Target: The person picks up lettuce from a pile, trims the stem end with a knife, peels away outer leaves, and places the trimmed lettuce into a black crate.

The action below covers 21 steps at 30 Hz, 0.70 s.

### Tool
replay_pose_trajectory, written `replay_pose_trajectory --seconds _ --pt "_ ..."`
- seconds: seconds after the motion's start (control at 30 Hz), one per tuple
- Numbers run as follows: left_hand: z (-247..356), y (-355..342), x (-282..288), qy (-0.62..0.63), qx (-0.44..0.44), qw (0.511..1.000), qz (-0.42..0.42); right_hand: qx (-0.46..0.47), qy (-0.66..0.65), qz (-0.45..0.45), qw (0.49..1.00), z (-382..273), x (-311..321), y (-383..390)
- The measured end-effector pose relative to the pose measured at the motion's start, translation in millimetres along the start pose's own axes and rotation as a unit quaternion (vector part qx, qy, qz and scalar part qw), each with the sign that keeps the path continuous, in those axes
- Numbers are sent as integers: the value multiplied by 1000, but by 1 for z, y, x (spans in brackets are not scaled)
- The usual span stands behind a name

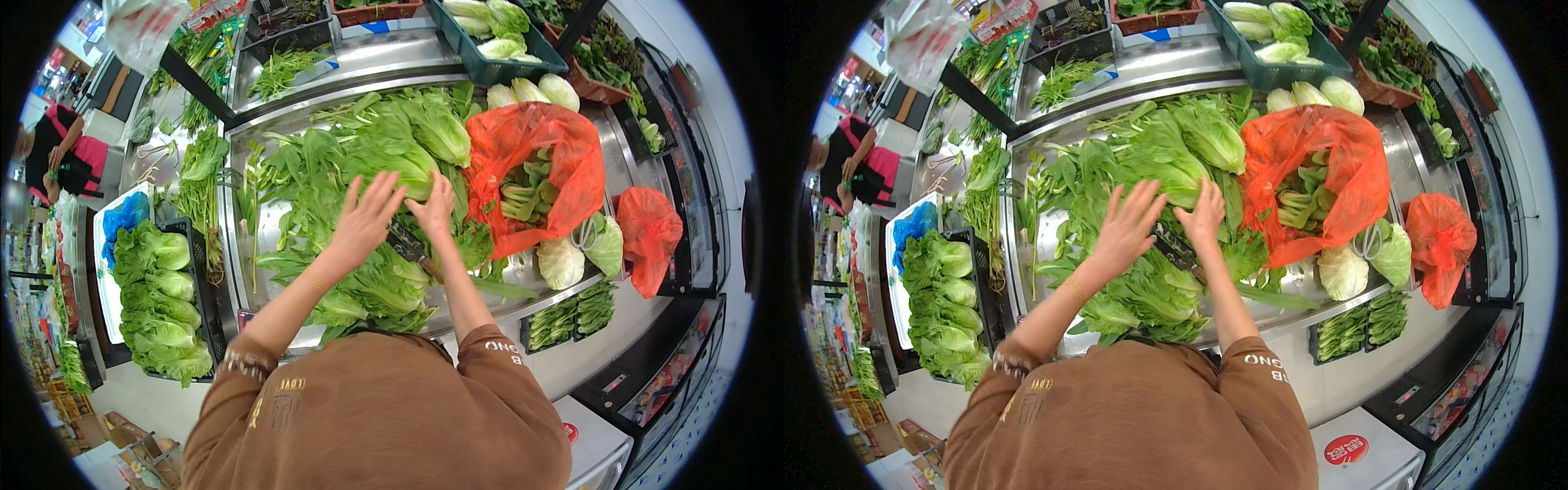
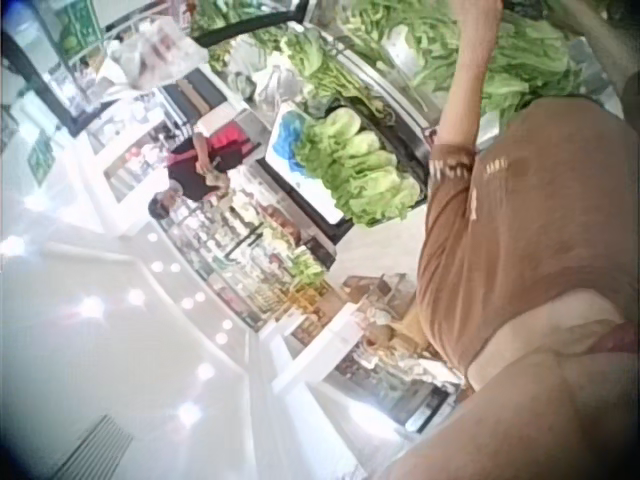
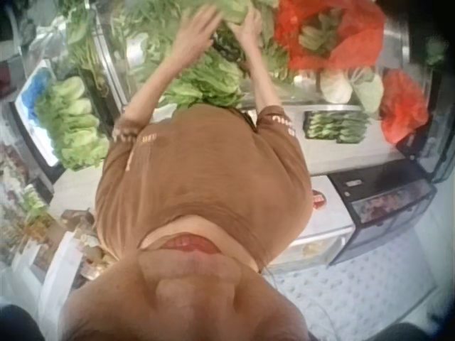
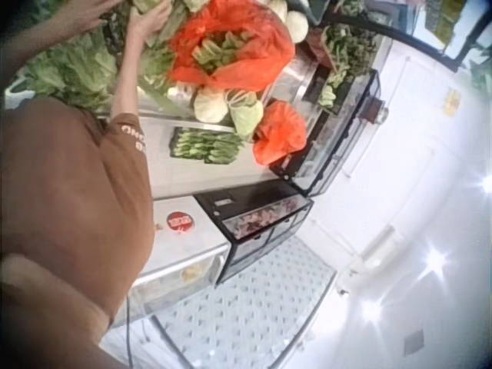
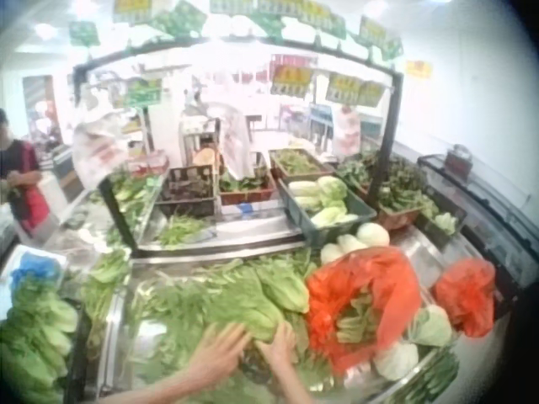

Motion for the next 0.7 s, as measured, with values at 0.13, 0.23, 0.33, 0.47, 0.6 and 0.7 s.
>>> replay_pose_trajectory --seconds 0.13,0.23,0.33,0.47,0.6,0.7 --pt "-3 -67 -75 -217 -104 966 -100 81 -59 15 995 6 19 37" --pt "-27 -86 -102 -254 -109 947 -163 44 7 -112 993 43 29 74" --pt "-30 -82 -99 -199 -78 963 -165 6 134 -170 976 76 16 120" --pt "-44 -69 -77 -63 2 994 -85 51 160 -124 978 74 6 126" --pt "-82 -44 -26 72 105 987 93 74 175 -212 959 61 16 112" --pt "-118 -10 15 321 220 908 153 58 146 -264 951 52 36 109"
Point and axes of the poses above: each hand's wrist, its own y-axis away from the middle knuckle, its own x-axis out of the back of the hand, z = x × y, the point moved 3 cm from there along -y, towards the middle knuckle, and after that the axes turned 4 degrees about y, right-handed, at the moved point
